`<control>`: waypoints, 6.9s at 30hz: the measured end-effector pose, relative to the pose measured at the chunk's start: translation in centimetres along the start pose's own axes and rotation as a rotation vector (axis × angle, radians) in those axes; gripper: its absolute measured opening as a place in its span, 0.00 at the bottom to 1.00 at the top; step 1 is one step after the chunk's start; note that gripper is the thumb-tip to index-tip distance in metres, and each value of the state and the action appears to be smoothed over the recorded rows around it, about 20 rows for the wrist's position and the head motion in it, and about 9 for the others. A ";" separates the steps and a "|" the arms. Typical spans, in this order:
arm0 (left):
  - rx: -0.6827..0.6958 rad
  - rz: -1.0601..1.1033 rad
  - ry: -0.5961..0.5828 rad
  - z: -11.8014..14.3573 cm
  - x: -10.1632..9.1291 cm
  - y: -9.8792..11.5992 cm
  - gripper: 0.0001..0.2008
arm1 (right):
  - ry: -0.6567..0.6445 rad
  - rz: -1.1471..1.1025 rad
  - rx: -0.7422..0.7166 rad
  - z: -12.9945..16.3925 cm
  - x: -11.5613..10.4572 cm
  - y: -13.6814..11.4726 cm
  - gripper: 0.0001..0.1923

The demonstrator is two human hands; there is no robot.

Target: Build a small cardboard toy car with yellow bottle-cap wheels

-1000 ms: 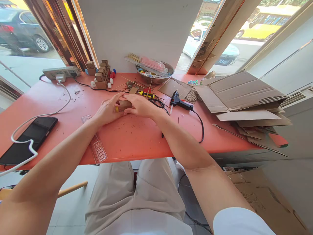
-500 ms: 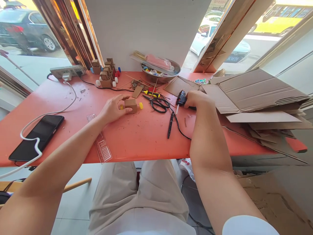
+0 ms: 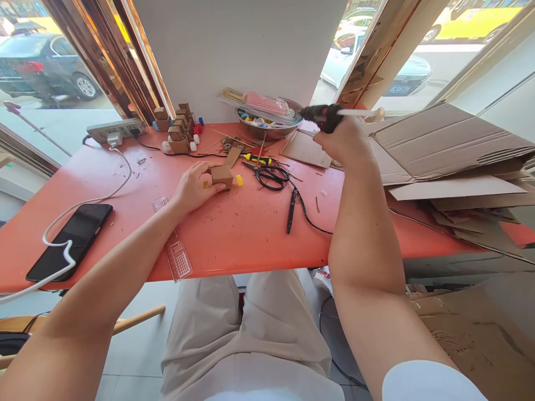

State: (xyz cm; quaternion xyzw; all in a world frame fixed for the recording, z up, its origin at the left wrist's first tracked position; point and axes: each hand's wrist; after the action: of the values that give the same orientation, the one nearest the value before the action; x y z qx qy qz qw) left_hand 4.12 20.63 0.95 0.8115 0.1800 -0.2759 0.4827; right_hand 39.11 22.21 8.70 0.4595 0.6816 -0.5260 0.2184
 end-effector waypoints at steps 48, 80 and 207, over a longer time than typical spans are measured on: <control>-0.109 0.597 0.315 -1.1 -1.6 -2.7 0.24 | -0.628 -0.262 -0.210 4.9 3.2 -8.6 0.16; -0.142 0.789 0.312 -0.8 -1.9 -2.4 0.24 | -0.751 -0.174 -0.185 5.4 1.2 -9.8 0.21; -0.135 0.713 0.296 -0.7 -1.9 -2.1 0.26 | -0.217 -0.442 -0.243 4.3 3.7 -9.2 0.18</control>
State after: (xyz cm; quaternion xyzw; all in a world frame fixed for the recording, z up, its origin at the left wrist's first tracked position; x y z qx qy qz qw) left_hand 1.66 22.20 1.00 0.8205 -0.0279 0.0416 0.5694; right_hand 28.63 19.48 9.02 0.2111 0.7959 -0.5215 0.2237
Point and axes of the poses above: each hand's wrist, its own z-axis away from the middle knuckle, its own x-axis out of the palm, y = z × x, and after that the axes turned 2 degrees about z, right-handed
